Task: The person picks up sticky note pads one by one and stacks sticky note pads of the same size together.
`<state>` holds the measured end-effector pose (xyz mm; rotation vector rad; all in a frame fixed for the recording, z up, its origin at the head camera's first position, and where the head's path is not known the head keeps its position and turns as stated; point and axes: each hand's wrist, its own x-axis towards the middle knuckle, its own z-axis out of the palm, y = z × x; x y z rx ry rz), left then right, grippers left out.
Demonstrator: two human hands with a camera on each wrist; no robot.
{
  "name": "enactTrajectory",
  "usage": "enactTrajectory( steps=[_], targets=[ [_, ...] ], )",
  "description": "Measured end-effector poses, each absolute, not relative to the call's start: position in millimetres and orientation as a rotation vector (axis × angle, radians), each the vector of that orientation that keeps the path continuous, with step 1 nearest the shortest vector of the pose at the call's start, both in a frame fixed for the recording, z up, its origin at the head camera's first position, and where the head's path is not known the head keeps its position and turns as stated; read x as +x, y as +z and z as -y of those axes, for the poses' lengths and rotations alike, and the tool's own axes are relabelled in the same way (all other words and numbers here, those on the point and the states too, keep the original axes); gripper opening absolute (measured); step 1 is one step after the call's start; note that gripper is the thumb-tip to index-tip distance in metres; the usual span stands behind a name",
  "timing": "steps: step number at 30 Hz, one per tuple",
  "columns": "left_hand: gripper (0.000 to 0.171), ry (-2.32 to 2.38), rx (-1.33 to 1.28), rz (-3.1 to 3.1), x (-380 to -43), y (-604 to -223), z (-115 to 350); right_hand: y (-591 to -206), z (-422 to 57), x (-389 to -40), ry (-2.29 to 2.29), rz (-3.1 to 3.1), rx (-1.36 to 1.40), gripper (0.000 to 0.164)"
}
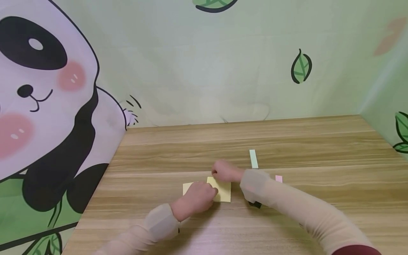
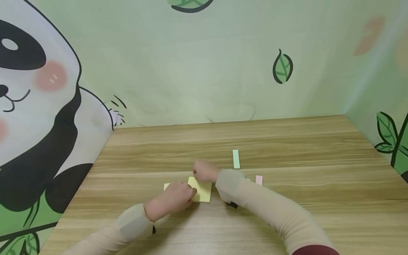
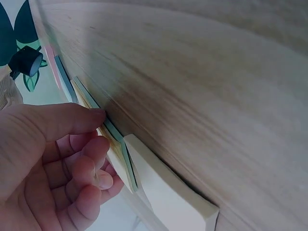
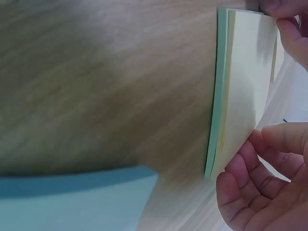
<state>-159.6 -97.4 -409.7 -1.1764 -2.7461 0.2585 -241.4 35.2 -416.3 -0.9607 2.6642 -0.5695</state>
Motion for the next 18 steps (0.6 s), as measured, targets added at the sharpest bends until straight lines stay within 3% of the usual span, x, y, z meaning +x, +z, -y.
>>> enactTrajectory(
  steps=[11, 18],
  targets=[
    [0.015, 0.263, -1.188, 2.704, -162.9, -415.7, 97.1, -415.3, -33.8, -240.3, -0.573, -2.663, -0.971, 0.022],
    [0.019, 0.225, -1.174, 2.768, -162.4, -412.4, 98.5, -416.5, -36.5, -241.4, -0.609, -2.668, -0.949, 0.027]
  ],
)
